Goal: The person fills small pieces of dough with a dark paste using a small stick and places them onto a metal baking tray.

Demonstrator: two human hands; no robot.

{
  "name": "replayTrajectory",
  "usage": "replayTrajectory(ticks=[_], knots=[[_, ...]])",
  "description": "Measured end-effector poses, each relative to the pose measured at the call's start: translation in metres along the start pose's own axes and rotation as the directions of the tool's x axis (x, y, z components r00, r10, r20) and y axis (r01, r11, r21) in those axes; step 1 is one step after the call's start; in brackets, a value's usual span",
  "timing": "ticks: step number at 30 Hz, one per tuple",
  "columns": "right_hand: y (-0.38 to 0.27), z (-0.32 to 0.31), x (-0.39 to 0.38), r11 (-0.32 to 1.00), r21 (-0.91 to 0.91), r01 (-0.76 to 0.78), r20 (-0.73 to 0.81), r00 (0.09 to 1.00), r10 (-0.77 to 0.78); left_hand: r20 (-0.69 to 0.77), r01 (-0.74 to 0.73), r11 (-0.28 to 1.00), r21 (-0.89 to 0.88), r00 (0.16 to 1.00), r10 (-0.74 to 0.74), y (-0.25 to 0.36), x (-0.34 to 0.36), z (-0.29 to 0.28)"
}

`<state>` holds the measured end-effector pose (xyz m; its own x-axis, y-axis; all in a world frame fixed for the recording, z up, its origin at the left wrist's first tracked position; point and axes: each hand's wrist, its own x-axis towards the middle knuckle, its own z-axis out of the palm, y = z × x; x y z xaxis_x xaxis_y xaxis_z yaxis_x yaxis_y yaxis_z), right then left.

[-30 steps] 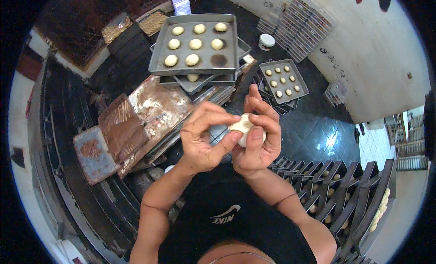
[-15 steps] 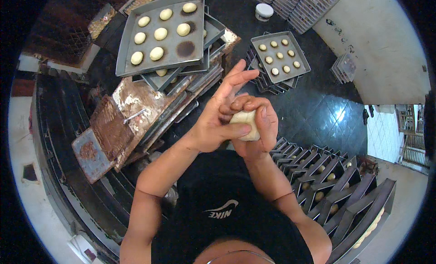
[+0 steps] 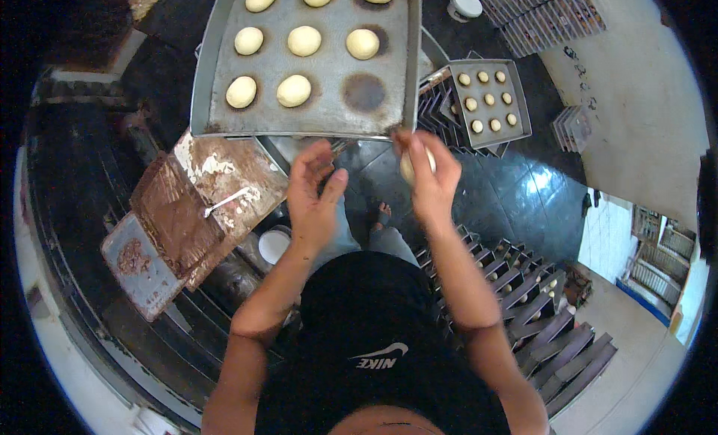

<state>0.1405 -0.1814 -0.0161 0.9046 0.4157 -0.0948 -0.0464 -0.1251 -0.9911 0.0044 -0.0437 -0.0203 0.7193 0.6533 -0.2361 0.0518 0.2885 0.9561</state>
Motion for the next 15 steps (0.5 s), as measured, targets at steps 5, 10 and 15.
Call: replayTrajectory(ticks=[5, 10, 15], knots=[[0.029, 0.069, 0.133, 0.404, -0.545, 0.734, 0.612, 0.678, -0.407, 0.106, -0.306, 0.924, 0.229, 0.951, 0.289, 0.02, 0.064, -0.048], [0.024, 0.087, 0.145, 0.375, -0.539, 0.754, 0.775, 0.619, -0.128, 0.207, -0.388, 0.782, 0.488, 0.922, 0.328, 0.028, 0.098, -0.077], [-0.042, 0.096, 0.178, 0.413, -0.551, 0.725, 0.614, 0.687, -0.387, 0.258, -0.364, 0.817, 0.447, 0.927, 0.272, 0.035, 0.103, -0.088]])
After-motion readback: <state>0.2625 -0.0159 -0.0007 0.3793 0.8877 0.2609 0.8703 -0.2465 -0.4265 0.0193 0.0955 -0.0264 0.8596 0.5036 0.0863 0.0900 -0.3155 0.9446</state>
